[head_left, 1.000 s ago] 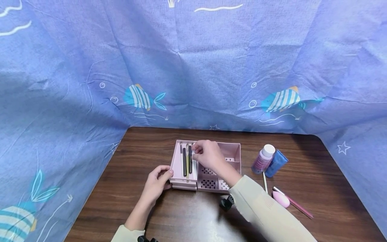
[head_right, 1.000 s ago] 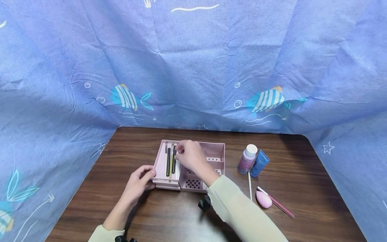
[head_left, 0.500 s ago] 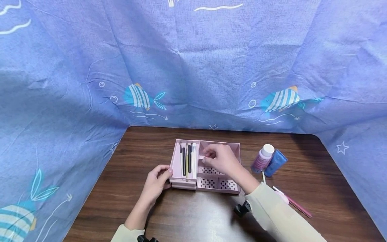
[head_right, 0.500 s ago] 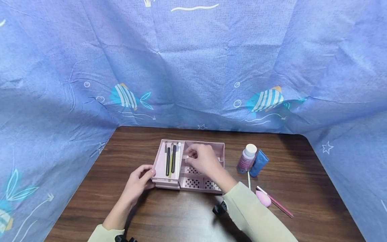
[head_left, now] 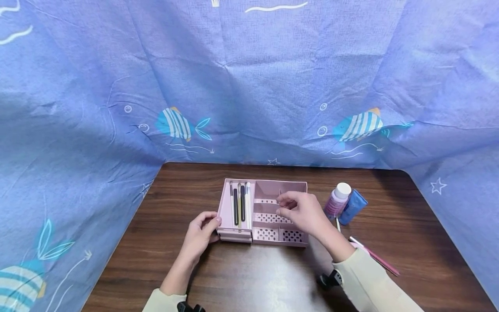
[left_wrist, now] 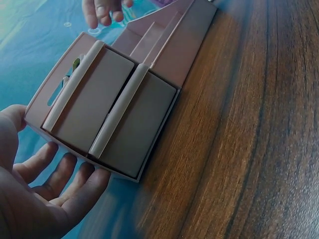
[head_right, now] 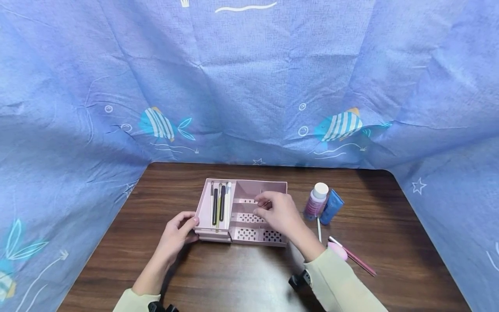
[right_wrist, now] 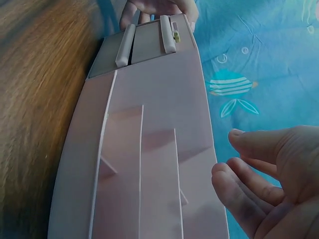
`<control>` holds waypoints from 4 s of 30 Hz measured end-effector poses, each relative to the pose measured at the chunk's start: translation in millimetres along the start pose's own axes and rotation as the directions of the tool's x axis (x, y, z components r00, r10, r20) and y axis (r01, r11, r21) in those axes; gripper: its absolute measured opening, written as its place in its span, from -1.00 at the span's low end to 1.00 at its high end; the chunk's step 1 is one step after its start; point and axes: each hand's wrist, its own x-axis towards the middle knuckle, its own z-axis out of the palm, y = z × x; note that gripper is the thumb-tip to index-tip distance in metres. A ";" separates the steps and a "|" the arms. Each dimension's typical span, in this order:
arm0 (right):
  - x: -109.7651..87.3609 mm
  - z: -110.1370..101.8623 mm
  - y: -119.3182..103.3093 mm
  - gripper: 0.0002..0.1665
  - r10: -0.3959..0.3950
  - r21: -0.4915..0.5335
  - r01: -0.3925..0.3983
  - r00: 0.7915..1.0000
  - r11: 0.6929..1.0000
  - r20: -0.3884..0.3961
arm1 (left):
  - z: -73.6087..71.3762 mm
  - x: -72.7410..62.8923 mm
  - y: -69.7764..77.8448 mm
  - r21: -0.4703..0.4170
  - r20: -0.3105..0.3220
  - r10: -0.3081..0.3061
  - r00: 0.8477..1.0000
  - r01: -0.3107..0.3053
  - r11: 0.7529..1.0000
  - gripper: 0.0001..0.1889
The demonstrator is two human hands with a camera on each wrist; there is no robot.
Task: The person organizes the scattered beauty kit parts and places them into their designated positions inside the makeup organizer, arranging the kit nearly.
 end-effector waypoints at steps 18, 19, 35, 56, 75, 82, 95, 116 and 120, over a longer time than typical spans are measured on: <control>-36.9 -21.6 33.4 -0.73 0.059 -0.048 -0.064 0.993 0.997 -0.100 | 0.1 -0.6 0.3 -0.003 0.000 0.003 1.000 -0.003 1.000 -0.71; -38.9 -22.7 35.6 -0.72 0.063 -0.055 -0.069 0.993 0.996 -0.101 | 0.0 -0.8 0.3 -0.003 0.000 0.004 1.000 -0.004 1.000 -0.72; -67.2 -42.8 66.3 -0.63 0.197 -0.192 -0.219 0.972 0.957 -0.127 | -0.3 -0.9 0.0 -0.012 0.004 0.006 1.000 -0.006 1.000 -0.72; -84.9 -41.5 88.8 -0.41 0.383 -0.318 -0.397 0.917 0.861 -0.108 | -0.4 -0.5 -0.1 -0.005 0.004 0.007 1.000 -0.007 1.000 -0.71; -86.5 -34.9 92.2 -0.46 0.394 -0.308 -0.395 0.916 0.865 -0.069 | -0.7 -0.6 -0.2 -0.003 0.002 0.008 1.000 -0.008 1.000 -0.71; -90.3 -28.1 95.0 -0.53 0.349 -0.326 -0.352 0.935 0.877 -0.069 | -1.0 -1.3 -1.1 -0.007 0.004 0.006 1.000 -0.006 1.000 -0.72; -92.5 -17.9 95.4 -0.56 0.323 -0.332 -0.333 0.942 0.883 -0.089 | -0.2 0.6 -0.7 -0.002 -0.001 0.013 1.000 -0.013 1.000 -0.72; -88.9 -25.3 96.6 -0.56 0.403 -0.208 -0.412 0.911 0.887 -0.089 | 6.3 0.9 0.8 -0.030 -0.011 0.015 1.000 -0.015 0.999 -0.71; -84.6 -27.7 92.1 -0.55 0.395 -0.187 -0.405 0.915 0.895 -0.086 | 5.6 -0.1 2.6 -0.027 -0.008 0.018 1.000 -0.018 0.999 -0.71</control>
